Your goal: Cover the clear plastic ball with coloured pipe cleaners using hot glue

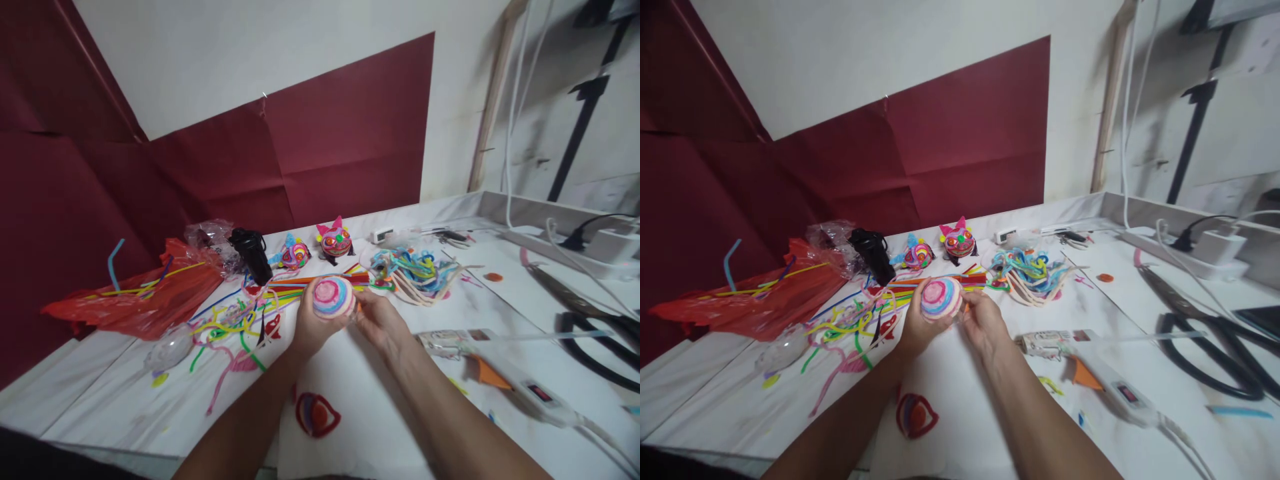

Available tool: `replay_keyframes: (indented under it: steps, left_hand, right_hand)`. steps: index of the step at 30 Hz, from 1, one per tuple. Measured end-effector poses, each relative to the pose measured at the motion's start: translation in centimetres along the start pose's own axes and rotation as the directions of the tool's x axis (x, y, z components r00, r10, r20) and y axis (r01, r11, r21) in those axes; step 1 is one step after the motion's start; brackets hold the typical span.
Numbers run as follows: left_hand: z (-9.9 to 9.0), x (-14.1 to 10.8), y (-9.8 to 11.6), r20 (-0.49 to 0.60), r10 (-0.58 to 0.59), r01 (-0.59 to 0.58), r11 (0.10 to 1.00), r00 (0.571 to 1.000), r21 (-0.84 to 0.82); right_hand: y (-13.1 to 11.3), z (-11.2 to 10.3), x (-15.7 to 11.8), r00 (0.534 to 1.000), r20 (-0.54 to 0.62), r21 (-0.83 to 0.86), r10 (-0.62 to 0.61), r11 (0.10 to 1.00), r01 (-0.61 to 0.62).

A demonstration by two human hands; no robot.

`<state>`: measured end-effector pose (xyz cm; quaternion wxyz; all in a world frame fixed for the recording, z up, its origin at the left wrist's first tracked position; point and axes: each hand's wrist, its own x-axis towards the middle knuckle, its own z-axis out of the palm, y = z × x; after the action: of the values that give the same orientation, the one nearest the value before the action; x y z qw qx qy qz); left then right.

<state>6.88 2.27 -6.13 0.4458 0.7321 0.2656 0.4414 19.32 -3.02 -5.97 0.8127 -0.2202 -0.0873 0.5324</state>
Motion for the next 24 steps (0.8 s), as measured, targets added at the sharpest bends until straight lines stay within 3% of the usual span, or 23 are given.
replay_keyframes:
  steps: [8,20,24]
  left_hand:
    - [-0.7,0.1,0.0,0.007,0.015,-0.015,1.0,1.0,-0.025]
    - [-0.9,-0.1,0.8,0.137,-0.028,0.033,0.999,0.99,-0.033]
    - [-1.1,0.0,1.4,0.076,-0.039,0.038,0.999,0.996,0.015]
  right_hand:
    - [-1.1,1.1,-1.3,0.999,-0.022,0.038,0.046,0.998,-0.045]
    - [-1.0,1.5,-1.7,0.998,-0.035,-0.063,0.049,0.997,-0.051]
    - [-0.9,1.6,-1.7,0.997,-0.076,-0.159,0.028,0.986,-0.04]
